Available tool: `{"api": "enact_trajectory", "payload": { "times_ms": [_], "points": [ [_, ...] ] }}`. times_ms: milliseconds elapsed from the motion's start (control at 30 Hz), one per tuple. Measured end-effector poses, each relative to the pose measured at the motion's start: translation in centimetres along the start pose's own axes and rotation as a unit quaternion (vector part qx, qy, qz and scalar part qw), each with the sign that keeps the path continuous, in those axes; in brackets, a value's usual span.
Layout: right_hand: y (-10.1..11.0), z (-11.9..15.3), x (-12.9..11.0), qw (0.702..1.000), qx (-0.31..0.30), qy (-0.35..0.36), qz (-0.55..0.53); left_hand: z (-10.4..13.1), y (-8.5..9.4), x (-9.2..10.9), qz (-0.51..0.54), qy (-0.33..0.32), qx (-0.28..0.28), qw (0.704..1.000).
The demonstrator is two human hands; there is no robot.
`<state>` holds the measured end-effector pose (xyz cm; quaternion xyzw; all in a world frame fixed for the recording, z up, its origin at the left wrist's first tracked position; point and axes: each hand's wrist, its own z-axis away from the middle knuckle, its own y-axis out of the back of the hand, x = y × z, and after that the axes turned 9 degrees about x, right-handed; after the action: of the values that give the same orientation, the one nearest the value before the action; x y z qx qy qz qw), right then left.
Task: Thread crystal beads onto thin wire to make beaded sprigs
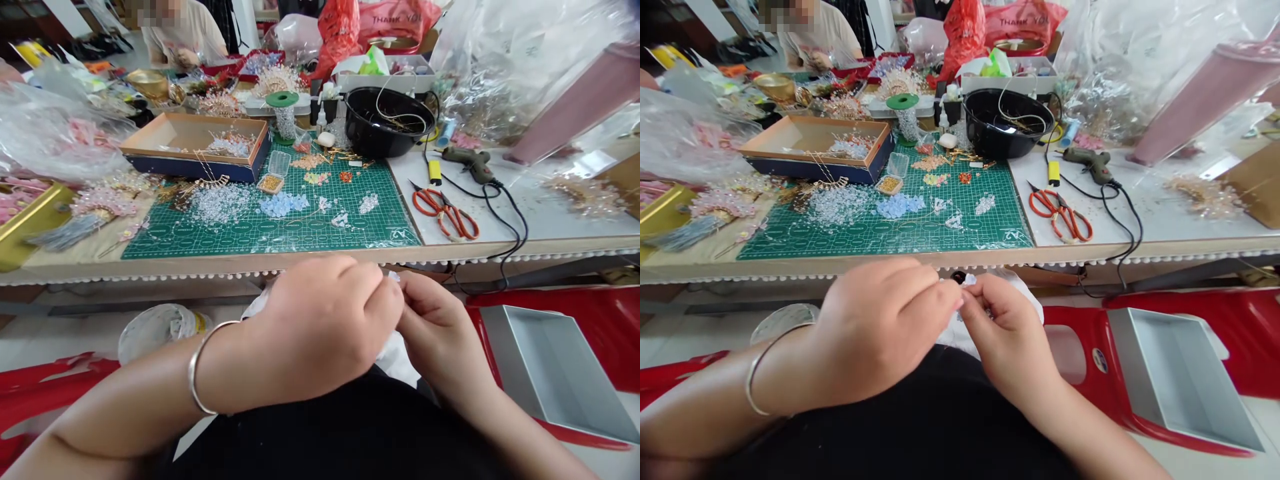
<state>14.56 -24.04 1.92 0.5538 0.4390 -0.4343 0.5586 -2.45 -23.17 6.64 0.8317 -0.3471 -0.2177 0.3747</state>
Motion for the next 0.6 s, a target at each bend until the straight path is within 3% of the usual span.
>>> {"api": "enact_trajectory", "payload": {
  "times_ms": [100,233,333,433,500,600],
  "points": [
    [0.0,-0.1,-0.1,0.994,0.011,-0.040,-0.097,1.1,-1.0,0.7,0.015,-0.007,0.051,0.999],
    [-0.2,-0.3,-0.3,0.967,-0.002,-0.121,-0.226,2.5,-2.1,0.6,0.048,-0.013,0.058,0.997],
    [-0.5,-0.4,-0.4,0.952,0.005,-0.123,-0.281,3.1,-2.5,0.5,0.083,0.017,0.028,0.996],
    [-0.7,-0.5,-0.5,0.948,0.017,-0.114,-0.295,3.1,-2.6,0.6,0.154,0.116,-0.037,0.981],
    [-0.8,-0.3,-0.5,0.950,0.026,-0.109,-0.291,2.9,-2.7,0.7,0.257,0.218,-0.096,0.937],
    [-0.8,-0.1,-0.5,0.955,0.032,-0.103,-0.276,2.7,-3.0,0.6,0.449,0.375,-0.157,0.796]
  ]
}}
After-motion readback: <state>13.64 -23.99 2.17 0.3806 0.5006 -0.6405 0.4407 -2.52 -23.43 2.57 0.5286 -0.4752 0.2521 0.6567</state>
